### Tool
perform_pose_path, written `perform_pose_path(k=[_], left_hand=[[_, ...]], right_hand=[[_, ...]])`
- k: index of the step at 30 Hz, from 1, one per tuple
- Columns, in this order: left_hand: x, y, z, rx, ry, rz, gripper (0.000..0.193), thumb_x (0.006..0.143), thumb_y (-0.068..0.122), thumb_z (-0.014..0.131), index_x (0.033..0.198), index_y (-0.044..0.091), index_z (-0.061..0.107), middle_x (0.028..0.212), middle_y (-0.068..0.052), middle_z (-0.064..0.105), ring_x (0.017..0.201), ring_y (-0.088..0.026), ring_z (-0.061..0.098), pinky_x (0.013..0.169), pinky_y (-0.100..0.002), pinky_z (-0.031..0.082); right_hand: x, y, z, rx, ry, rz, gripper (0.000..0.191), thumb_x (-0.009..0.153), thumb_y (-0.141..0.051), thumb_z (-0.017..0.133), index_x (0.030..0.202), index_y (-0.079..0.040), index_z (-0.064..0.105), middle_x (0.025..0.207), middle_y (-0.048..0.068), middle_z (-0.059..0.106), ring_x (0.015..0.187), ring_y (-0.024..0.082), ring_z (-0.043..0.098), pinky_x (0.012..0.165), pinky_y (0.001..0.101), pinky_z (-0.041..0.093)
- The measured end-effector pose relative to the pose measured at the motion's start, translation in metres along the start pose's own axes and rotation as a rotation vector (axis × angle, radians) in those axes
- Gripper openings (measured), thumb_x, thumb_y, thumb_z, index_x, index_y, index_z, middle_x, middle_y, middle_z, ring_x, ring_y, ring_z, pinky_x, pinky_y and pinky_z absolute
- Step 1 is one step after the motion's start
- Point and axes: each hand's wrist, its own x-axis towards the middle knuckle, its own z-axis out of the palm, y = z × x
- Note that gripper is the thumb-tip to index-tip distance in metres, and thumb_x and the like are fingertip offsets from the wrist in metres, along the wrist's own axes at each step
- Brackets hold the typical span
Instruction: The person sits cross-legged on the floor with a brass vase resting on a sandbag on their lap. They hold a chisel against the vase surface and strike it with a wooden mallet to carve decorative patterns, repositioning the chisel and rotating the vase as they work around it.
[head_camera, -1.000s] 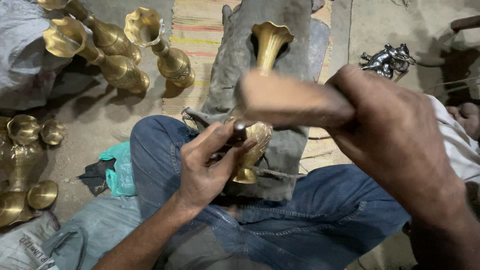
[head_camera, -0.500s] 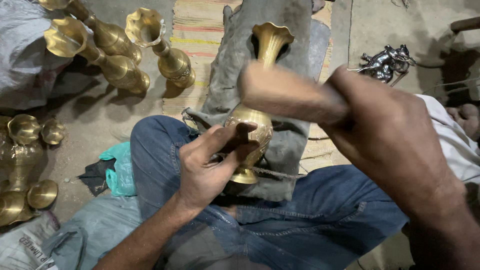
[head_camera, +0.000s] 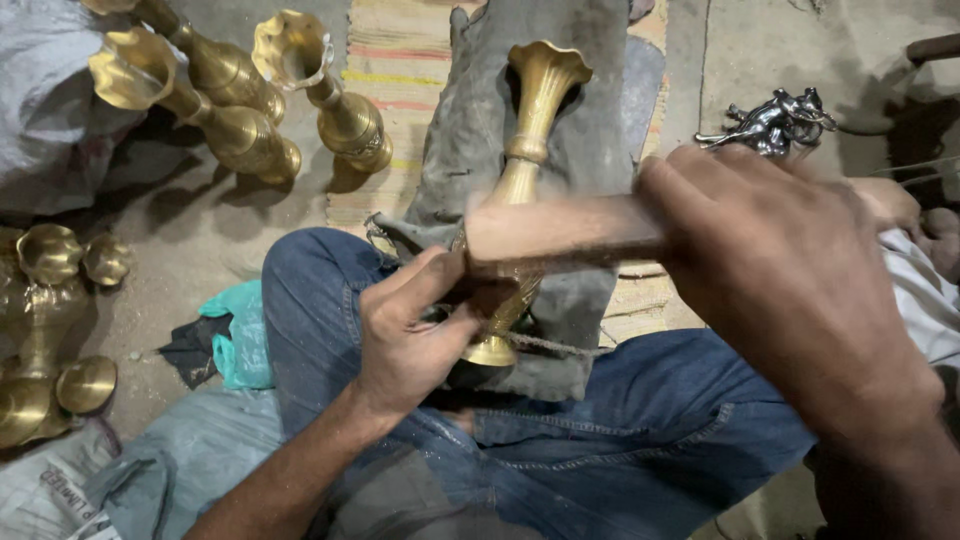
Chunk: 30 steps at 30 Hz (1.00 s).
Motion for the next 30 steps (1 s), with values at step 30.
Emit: perform_pose_path(k=[30], left_hand=[[-0.0005,-0.0025,-0.001,0.036,-0.003,-0.013,0.03,0.09,-0.002,0.079,0.119,0.004,0.071,0.097,-0.005,0.072,0.084,-0.012,0.072,0.071,-0.026,0.059]], right_hand=[[0.0027,0.0023,0.0021,-0.186,-0.026,-0.075,0.02,0.093,-0.016,0.075,0.109,-0.01,0.065,0.087,0.007,0.071,0.075,0.019,0.07,0.072,0.0402,0.059]])
